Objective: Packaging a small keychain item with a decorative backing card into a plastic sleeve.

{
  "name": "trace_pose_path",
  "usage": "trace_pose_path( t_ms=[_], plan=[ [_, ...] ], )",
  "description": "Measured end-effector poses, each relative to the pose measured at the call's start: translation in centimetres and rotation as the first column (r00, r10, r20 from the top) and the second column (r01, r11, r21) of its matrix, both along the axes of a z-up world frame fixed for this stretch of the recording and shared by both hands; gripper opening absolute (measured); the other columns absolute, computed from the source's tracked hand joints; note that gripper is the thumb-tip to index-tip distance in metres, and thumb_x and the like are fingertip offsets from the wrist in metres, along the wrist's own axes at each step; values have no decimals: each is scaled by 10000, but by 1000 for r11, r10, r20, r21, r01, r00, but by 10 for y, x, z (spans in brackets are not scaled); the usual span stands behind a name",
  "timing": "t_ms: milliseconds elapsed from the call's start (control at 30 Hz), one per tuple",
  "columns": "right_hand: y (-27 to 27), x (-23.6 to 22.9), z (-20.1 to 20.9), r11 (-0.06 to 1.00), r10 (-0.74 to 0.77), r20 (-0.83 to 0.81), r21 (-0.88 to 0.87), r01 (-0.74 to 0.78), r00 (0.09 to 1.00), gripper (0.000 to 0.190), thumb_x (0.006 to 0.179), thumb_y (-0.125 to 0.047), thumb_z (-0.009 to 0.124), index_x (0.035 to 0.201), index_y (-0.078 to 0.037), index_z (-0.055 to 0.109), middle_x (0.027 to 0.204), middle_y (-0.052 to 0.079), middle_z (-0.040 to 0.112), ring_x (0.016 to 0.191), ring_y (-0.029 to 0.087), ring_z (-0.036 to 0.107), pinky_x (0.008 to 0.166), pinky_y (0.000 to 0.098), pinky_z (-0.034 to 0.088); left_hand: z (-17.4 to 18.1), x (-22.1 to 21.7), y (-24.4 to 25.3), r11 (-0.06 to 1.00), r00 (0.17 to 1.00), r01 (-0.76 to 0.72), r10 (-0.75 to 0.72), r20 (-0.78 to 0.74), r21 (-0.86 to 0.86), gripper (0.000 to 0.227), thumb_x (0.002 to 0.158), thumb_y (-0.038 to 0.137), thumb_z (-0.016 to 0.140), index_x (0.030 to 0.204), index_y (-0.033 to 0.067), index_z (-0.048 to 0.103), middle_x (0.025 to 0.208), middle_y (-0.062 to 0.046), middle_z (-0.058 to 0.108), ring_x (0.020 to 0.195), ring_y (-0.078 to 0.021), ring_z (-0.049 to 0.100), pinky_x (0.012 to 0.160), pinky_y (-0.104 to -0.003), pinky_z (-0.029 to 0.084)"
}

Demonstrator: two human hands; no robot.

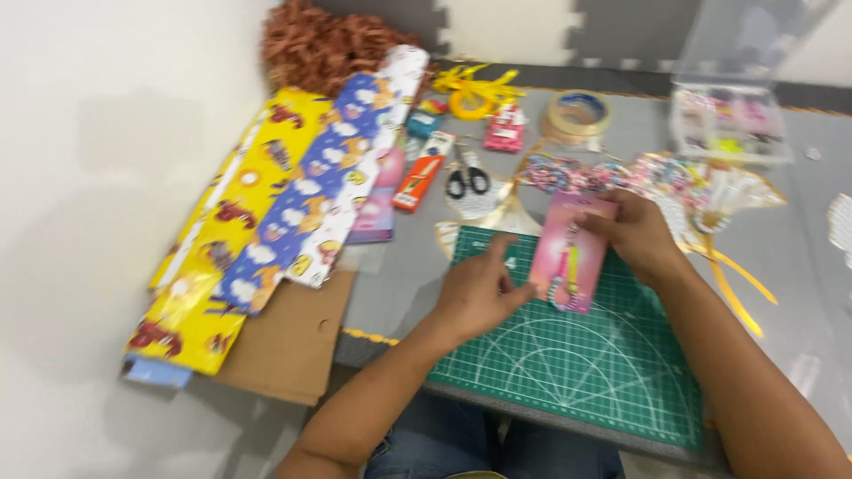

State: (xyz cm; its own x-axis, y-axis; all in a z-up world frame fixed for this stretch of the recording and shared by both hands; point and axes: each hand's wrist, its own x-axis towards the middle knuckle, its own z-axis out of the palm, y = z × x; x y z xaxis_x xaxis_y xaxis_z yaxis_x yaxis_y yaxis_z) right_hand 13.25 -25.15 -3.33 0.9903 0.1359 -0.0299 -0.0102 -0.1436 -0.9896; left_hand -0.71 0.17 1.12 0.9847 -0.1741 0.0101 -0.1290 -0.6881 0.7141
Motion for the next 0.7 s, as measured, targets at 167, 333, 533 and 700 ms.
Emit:
trace_pose_path(
  t_ms=[167, 333, 533, 700],
  plan=[
    [-4, 11, -14, 887, 51, 107, -461, 4, 993, 478, 1017, -296, 901, 1433, -86, 794, 1136, 178, 841, 1031, 343, 809, 817, 495, 616, 13, -39, 28, 997, 998, -14, 18, 64, -71, 504, 1021, 509, 784, 1402, 179, 774, 913, 4, 809, 853, -200, 820, 740, -401, 645],
    [-4, 2, -16, 738, 169, 278, -671, 65, 946, 491, 1043, -357, 828, 1456, -94, 779, 1415, 160, 796, 1221, 417, 741, 883, 574, 577, 4, -48, 91, 992, 972, -126, 124, 202, -5, 401, 1072, 474, 754, 1366, 203, 791, 1028, 30, 811, 903, -176, 789, 749, -408, 610],
    [0, -7, -25, 667, 322, 713, -638, 386, 623, 458, 1071, -268, 928, 1463, -49, 840, 1445, 203, 652, 1375, 447, 582, 1100, 567, 495, -8, -30, 192, 827, 979, -173, 202, 6, 535, 602, 983, 342, 865, 1550, 201, 720, 1504, -97, 718, 1394, -388, 598, 1080, -615, 506],
    [25, -29, -6, 740, 380, 737, -605, 294, 559, 332, 1066, -180, 943, 1381, -124, 852, 1425, 167, 662, 1320, 416, 608, 1096, 566, 492, -27, -31, 205, 815, 976, -218, 182, 119, 537, 468, 1109, 478, 747, 1469, 178, 755, 1438, -106, 726, 1390, -339, 597, 1043, -562, 526]
  ],
)
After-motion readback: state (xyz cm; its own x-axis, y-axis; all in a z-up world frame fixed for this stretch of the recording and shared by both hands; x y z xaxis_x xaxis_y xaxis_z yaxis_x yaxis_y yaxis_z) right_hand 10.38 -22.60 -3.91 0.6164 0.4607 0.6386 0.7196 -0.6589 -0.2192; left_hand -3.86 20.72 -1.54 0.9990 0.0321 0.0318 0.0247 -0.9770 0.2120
